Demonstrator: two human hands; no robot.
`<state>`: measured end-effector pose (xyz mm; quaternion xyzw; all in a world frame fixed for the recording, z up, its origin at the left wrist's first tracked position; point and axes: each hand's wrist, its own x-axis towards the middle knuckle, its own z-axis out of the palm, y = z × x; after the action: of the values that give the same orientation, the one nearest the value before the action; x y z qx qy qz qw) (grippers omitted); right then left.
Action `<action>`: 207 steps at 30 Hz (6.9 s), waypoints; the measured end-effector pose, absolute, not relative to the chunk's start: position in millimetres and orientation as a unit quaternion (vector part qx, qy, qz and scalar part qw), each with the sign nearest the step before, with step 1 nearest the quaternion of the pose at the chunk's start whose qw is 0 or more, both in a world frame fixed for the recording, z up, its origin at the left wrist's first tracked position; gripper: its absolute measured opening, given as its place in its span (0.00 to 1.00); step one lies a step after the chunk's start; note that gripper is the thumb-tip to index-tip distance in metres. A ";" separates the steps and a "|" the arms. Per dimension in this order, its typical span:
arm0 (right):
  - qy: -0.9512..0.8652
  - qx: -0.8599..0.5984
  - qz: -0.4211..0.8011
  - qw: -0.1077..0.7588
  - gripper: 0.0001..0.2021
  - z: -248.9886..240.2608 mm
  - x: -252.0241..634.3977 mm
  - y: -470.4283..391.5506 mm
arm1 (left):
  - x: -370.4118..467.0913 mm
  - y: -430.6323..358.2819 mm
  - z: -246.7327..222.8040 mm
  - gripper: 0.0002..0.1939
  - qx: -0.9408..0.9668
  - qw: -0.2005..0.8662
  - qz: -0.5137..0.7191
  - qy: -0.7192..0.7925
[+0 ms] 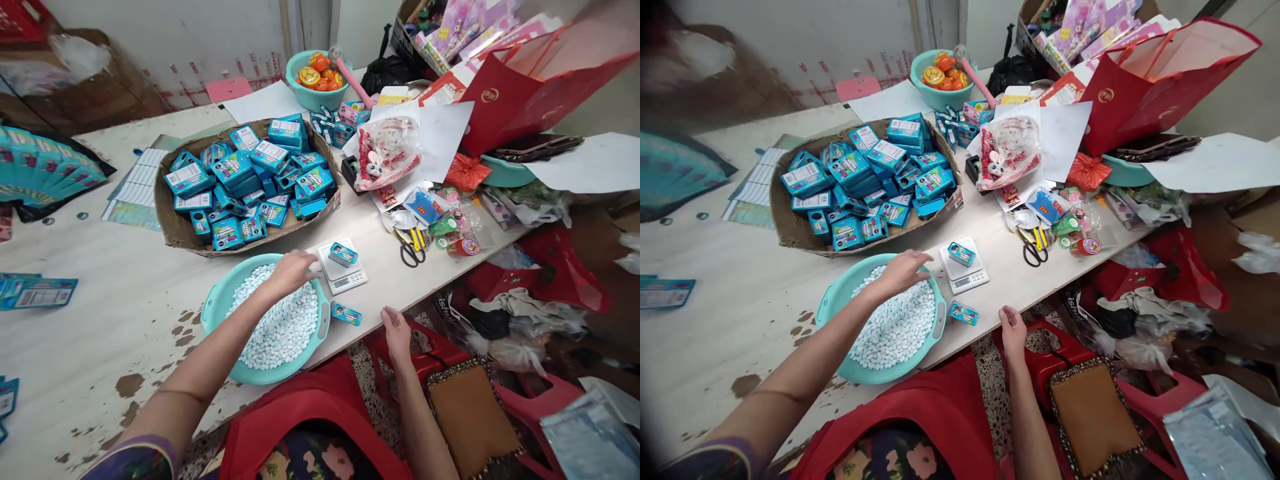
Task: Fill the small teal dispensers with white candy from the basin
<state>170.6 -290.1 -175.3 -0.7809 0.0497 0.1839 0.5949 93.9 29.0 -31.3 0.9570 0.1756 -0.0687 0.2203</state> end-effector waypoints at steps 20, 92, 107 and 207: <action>-0.084 -0.859 0.168 0.476 0.26 -131.0 149.0 -233.1 | -181.8 134.4 -54.7 0.17 0.699 0.073 -0.077 0.707; -0.199 -0.763 0.168 0.592 0.21 -63.5 173.3 -128.0 | 76.6 224.0 -92.7 0.41 0.922 0.026 -0.203 0.329; -0.203 -0.798 0.030 0.567 0.33 -109.8 216.0 -118.1 | 34.9 159.2 -26.9 0.48 0.756 0.472 0.287 0.350; -0.334 -0.789 0.189 0.479 0.15 -36.5 52.6 -121.5 | 7.6 2.3 -17.0 0.11 0.438 0.803 0.245 0.322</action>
<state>52.6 -121.5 -36.5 -0.7889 -0.3344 0.1893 0.4795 7.6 2.3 -17.0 0.4381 0.3221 0.2452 0.8027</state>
